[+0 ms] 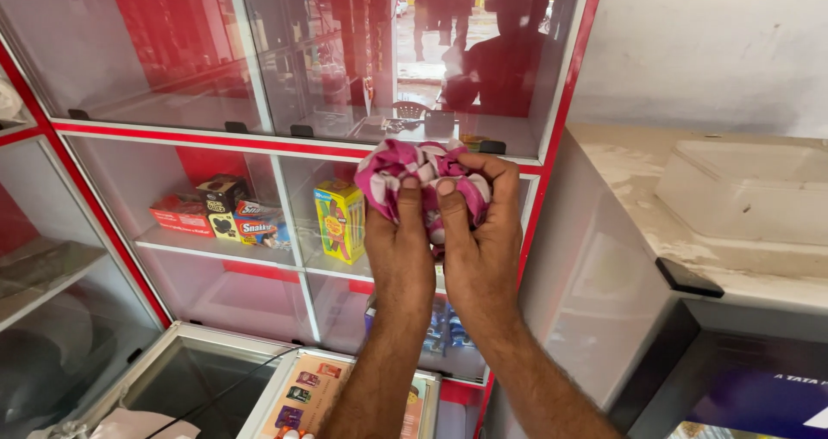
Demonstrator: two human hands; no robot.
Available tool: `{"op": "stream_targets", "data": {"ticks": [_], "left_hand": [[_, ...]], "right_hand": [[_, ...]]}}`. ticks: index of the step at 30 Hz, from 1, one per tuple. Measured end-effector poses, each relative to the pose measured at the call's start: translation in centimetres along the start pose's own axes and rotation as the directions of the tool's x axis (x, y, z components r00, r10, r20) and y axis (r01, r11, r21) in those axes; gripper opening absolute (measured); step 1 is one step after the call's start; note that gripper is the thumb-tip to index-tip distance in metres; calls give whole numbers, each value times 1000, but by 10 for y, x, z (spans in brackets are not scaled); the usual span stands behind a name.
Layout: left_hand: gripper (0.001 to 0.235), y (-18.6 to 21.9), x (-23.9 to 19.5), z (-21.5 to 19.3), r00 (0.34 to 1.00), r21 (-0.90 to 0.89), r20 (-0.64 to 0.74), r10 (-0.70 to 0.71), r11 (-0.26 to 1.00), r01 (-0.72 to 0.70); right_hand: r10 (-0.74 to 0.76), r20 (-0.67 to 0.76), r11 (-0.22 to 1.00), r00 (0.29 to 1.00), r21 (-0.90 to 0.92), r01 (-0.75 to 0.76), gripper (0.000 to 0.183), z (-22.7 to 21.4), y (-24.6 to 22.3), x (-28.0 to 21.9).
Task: Cleaning the glass panels of a product display case using a pink and white cloth.
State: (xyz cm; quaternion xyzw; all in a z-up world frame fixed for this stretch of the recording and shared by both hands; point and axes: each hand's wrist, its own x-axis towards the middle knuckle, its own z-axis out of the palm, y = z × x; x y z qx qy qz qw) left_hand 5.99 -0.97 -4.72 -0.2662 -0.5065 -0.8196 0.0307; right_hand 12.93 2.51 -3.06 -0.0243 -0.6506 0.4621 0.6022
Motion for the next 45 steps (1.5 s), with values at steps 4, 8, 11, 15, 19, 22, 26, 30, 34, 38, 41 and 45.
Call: {"op": "stream_targets", "data": {"ticks": [4, 8, 11, 15, 19, 22, 26, 30, 34, 38, 41, 45], "left_hand": [[39, 3, 3, -10, 1000, -94, 9, 7, 996, -6], [41, 5, 4, -24, 997, -67, -13, -78, 995, 77], [41, -3, -1, -31, 997, -85, -1, -80, 993, 80], [43, -9, -13, -35, 998, -116, -39, -53, 992, 48], [45, -28, -17, -41, 992, -51, -106, -71, 997, 66], [49, -52, -20, -49, 988, -116, -155, 6, 993, -24], [49, -67, -31, -61, 979, -12, -202, 32, 999, -36], [42, -97, -40, -76, 969, -9, -245, 3, 1000, -5], [41, -118, -54, -89, 964, 61, -264, 21, 998, -5], [38, -129, -61, -97, 965, 110, -261, -31, 992, 62], [37, -140, -69, -106, 955, 93, -283, -90, 988, 120], [39, -136, -89, -116, 954, 64, -281, -108, 989, 131]], "right_hand": [[19, -16, 999, 1000, -28, -19, 27, 4, 4, -5], [11, -53, 996, 999, -91, -16, 23, 12, 15, -14], [48, -69, 997, 996, -54, -52, 23, 15, 23, -24], [108, -62, 994, 992, 26, -107, 25, 20, 33, -35], [142, 5, 986, 990, 90, -141, 30, 24, 41, -44], [169, 108, 969, 980, 163, -186, 40, 24, 55, -55], [193, 182, 956, 964, 185, -227, 47, 24, 79, -73], [270, 195, 936, 943, 177, -305, 42, 26, 93, -91], [296, 185, 944, 937, 94, -317, 40, 25, 114, -112], [261, 172, 959, 950, 66, -275, 39, 23, 128, -127], [243, 164, 967, 956, 42, -253, 38, 24, 133, -138], [178, 139, 984, 974, -17, -177, 36, 21, 132, -160]]}}
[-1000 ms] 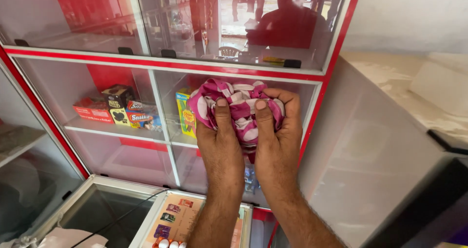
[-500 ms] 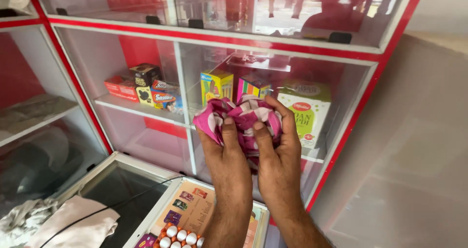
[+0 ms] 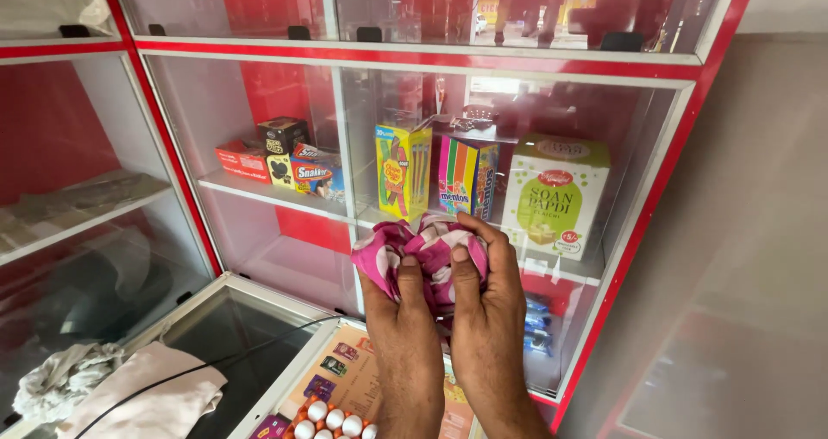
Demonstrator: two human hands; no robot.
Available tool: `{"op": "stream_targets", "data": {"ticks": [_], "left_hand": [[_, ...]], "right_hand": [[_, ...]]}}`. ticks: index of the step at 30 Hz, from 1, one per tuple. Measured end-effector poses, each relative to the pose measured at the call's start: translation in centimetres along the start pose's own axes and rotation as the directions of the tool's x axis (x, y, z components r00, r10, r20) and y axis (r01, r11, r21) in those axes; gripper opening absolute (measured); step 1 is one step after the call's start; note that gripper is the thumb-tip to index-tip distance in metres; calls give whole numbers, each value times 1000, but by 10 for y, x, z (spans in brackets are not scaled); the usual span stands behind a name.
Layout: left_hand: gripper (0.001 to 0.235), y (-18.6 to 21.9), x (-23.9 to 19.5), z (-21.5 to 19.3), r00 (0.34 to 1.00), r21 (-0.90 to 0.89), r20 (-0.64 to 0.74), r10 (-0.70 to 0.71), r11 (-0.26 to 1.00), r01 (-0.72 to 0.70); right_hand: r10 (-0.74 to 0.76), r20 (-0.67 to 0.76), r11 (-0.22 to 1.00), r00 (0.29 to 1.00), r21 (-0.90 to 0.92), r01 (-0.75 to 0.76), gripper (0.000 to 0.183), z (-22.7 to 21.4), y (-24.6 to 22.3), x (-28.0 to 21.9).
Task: Cleaning the glass panels of a product display case using a pink and white cloth.
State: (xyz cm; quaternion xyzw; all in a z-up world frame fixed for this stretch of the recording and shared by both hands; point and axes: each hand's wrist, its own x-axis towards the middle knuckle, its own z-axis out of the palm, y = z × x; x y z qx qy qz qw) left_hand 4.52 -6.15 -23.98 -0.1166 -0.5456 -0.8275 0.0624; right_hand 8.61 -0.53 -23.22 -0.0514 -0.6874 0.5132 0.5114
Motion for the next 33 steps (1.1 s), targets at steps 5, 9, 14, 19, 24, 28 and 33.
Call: {"op": "stream_targets", "data": {"ticks": [5, 9, 14, 19, 24, 28, 33], "left_hand": [[39, 4, -27, -22, 1000, 31, 9, -15, 999, 14], [43, -26, -59, -52, 996, 20, 61, 64, 998, -65], [38, -52, -126, -99, 999, 29, 22, 40, 999, -40], [35, -69, -157, -117, 999, 22, -36, -33, 999, 34], [35, -9, -200, -117, 997, 1, -13, -79, 997, 79], [36, 3, -216, -113, 996, -3, -33, -82, 997, 82], [37, -2, -217, -103, 997, -54, -51, -50, 997, 48]], "right_hand": [[-77, -9, 996, 997, -39, 77, 36, -4, -4, -30], [-168, -23, 983, 986, -80, 166, 33, -15, -9, -73], [-119, -7, 992, 993, -41, 119, 31, -35, 5, -155], [-147, 10, 986, 989, -72, 148, 30, -56, -12, -191], [-111, 18, 991, 994, -73, 112, 28, -70, -53, -199], [-120, 31, 992, 992, -30, 121, 28, -83, -60, -203], [-145, 107, 989, 984, 22, 143, 31, -90, -53, -198]]}}
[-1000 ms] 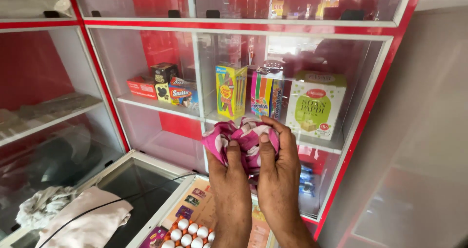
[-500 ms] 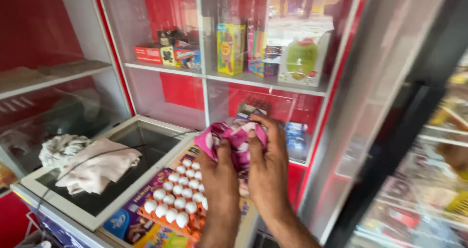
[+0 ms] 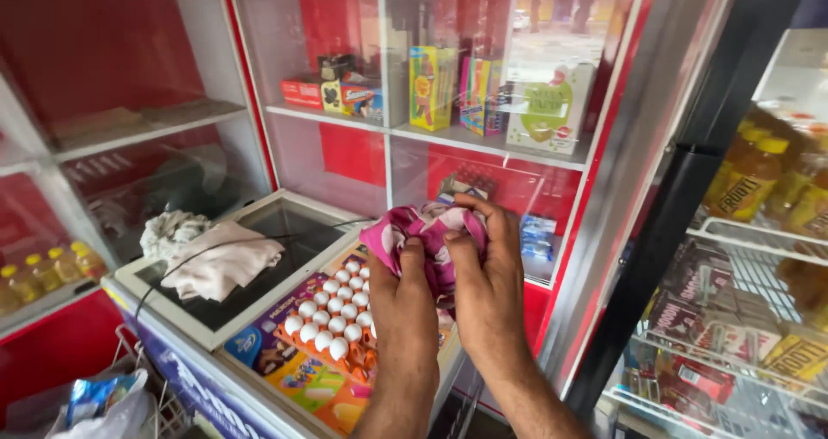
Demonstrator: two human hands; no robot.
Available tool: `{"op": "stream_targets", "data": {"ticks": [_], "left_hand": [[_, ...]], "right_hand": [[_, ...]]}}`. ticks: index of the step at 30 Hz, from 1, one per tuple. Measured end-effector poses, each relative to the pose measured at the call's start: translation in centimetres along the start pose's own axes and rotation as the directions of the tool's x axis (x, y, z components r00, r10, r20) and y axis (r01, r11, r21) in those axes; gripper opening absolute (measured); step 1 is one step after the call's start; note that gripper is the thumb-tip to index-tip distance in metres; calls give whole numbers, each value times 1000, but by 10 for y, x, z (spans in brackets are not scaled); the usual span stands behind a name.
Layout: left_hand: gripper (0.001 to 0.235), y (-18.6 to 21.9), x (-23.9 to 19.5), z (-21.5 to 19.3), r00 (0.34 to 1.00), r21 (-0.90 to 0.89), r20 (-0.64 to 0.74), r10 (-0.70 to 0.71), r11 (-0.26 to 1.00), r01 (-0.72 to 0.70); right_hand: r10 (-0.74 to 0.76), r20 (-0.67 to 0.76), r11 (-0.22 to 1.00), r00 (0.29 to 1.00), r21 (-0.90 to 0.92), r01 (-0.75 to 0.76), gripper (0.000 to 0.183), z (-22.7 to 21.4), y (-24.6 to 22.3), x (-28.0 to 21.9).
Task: Cleaning the glass panels of a product display case using a pink and white cloth.
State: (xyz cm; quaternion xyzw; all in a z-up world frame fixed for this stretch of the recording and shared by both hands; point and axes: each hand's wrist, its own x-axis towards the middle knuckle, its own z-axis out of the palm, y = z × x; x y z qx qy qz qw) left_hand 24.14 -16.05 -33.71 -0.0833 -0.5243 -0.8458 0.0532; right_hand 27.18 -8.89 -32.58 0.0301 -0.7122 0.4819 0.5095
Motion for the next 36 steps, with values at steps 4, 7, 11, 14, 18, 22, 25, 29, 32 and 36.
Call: {"op": "stream_targets", "data": {"ticks": [4, 7, 11, 14, 18, 22, 25, 29, 32, 36], "left_hand": [[36, -17, 15, 8, 988, 140, -54, 142, 981, -133], [36, -17, 3, 23, 994, 46, -90, 56, 998, -52], [33, -20, -3, 45, 988, 134, -150, 29, 991, -8], [33, -25, -2, 51, 983, 119, -182, 40, 993, -18], [33, -27, 4, 49, 981, 165, -193, 32, 986, 1], [35, -30, 13, 43, 986, 128, -157, 62, 991, -42], [33, -28, 12, 45, 982, 99, -167, 84, 993, -68], [32, -30, 24, 51, 984, 71, -141, 112, 992, -103], [32, -24, 28, 54, 983, 57, -111, 146, 988, -140], [33, -21, 47, 44, 970, 31, -96, 224, 975, -222]], "right_hand": [[-42, 74, 999, 996, 29, 40, 37, -9, 14, 11], [25, 105, 1000, 994, 6, -25, 38, -20, 13, 16], [54, 108, 998, 993, -17, -52, 38, -35, 28, 26], [29, 105, 999, 994, 10, -30, 38, -38, 36, 30], [37, 116, 998, 993, 41, -42, 35, -36, 38, 34], [29, 123, 998, 992, 54, -36, 32, -33, 46, 40], [16, 125, 1000, 992, 18, -18, 30, -34, 44, 40], [8, 124, 999, 992, -38, -3, 29, -33, 44, 52], [-5, 121, 999, 993, -44, 10, 30, -27, 46, 57], [-35, 128, 999, 991, -35, 40, 34, -3, 44, 62]]}}
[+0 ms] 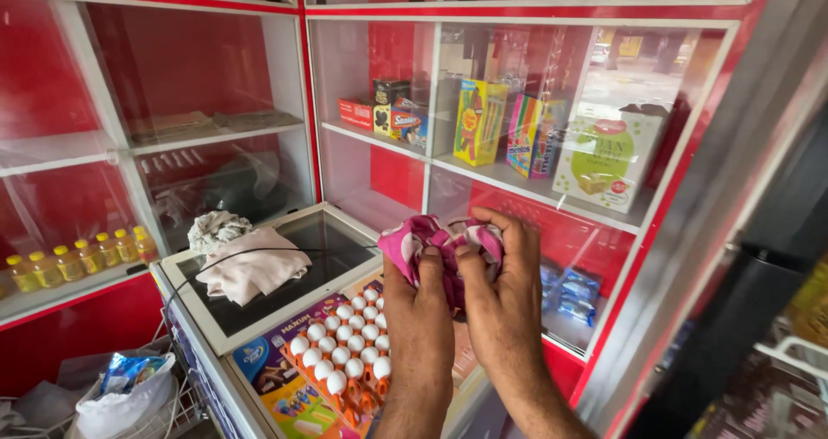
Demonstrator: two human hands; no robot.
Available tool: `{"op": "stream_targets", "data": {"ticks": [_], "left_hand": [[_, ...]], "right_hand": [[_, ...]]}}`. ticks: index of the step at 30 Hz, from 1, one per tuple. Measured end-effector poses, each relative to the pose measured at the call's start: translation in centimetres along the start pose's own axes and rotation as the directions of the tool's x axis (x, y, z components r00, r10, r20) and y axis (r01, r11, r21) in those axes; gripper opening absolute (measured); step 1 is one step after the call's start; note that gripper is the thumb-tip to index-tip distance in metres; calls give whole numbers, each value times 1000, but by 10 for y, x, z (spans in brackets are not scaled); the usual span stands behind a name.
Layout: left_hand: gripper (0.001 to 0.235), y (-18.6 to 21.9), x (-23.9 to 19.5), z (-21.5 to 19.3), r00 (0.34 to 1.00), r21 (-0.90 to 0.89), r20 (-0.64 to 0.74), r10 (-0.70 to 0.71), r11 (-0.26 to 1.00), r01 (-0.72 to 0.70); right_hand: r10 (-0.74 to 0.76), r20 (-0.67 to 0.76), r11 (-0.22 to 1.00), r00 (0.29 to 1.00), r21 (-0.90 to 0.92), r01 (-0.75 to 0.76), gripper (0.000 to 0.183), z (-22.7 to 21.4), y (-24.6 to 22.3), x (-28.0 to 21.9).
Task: Cleaning the glass panels of a product display case using a pink and white cloth.
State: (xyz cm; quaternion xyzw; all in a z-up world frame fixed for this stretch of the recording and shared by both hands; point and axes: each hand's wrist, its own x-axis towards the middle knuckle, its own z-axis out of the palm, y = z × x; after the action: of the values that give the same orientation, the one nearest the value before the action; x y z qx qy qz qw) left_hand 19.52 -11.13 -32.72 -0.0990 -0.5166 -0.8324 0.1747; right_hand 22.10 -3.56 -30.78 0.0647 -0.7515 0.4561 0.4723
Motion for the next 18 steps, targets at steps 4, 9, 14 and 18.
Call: {"op": "stream_targets", "data": {"ticks": [4, 9, 14, 18], "left_hand": [[33, 11, 24, -14, 997, 109, -38, -63, 992, 67], [37, 3, 57, -17, 994, -27, 6, -109, 994, 109], [41, 17, 87, -3, 983, -36, 72, -167, 985, 169], [49, 17, 104, 7, 956, -140, 199, -214, 960, 244]], "right_hand": [[-22, 16, 1000, 1000, -21, 23, 38, 21, 1, 5], [-117, 35, 990, 993, -75, 119, 44, 40, 8, 19], [-98, 15, 986, 995, -131, 100, 42, 48, -3, 44], [-112, -10, 983, 994, -145, 110, 39, 57, -12, 62]]}}
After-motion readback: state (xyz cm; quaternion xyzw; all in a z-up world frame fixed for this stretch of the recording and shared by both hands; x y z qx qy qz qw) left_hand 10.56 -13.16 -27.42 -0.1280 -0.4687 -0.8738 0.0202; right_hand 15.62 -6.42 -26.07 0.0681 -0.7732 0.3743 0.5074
